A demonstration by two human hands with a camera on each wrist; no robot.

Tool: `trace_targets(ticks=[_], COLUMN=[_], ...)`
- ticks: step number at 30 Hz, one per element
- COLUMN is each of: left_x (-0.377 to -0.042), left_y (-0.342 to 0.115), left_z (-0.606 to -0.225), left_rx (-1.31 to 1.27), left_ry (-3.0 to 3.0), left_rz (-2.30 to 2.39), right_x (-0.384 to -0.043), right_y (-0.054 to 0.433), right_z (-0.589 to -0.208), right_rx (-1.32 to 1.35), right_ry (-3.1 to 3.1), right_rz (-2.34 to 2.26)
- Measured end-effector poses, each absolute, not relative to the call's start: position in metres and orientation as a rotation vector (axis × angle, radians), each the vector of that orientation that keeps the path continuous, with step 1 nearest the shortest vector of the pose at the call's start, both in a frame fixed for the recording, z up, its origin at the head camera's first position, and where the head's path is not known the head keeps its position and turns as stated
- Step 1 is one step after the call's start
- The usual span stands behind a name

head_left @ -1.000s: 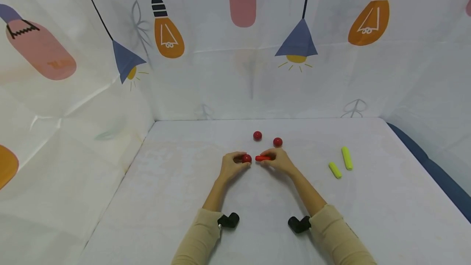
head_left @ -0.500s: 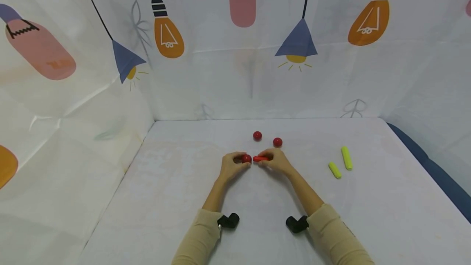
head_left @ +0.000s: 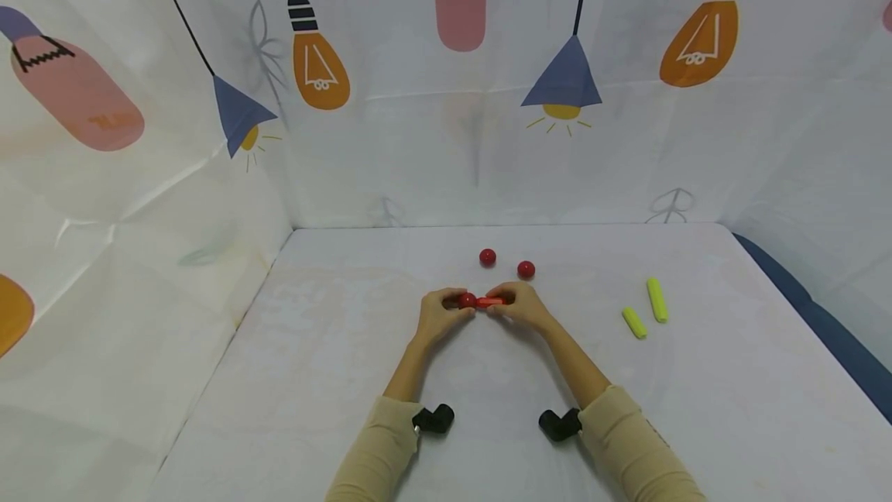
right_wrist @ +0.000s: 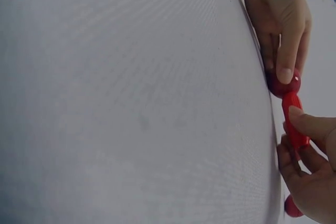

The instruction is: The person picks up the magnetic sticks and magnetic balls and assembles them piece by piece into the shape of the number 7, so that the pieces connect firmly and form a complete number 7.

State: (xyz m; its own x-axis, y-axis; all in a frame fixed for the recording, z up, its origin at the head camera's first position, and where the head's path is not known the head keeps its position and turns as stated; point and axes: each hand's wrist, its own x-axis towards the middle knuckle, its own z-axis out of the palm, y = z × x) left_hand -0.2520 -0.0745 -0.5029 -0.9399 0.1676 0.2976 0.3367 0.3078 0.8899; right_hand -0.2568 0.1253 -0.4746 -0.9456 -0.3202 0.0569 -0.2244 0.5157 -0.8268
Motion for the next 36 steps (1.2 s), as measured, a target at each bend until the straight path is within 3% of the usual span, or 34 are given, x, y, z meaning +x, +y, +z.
trace_targets(ticks=[17,26,36], left_x=[-0.259,-0.262,-0.262], left_y=[-0.079,-0.082,-0.083], left_z=[-0.502,-0.499,-0.501], left_rx=[-0.41,-0.362,-0.365], left_ry=[-2.476,-2.499,-2.476], left_rz=[-1.653,-1.649,-1.671], right_x=[-0.257,-0.26,-0.27], right_y=[0.139,0.167,0.194], right_z=[-0.473,-0.47,-0.47], right_rx=[-0.531,-0.448,-0.153], right_ry=[2.676,2.709,2.854], right_rz=[-1.444,-1.54,-1.641])
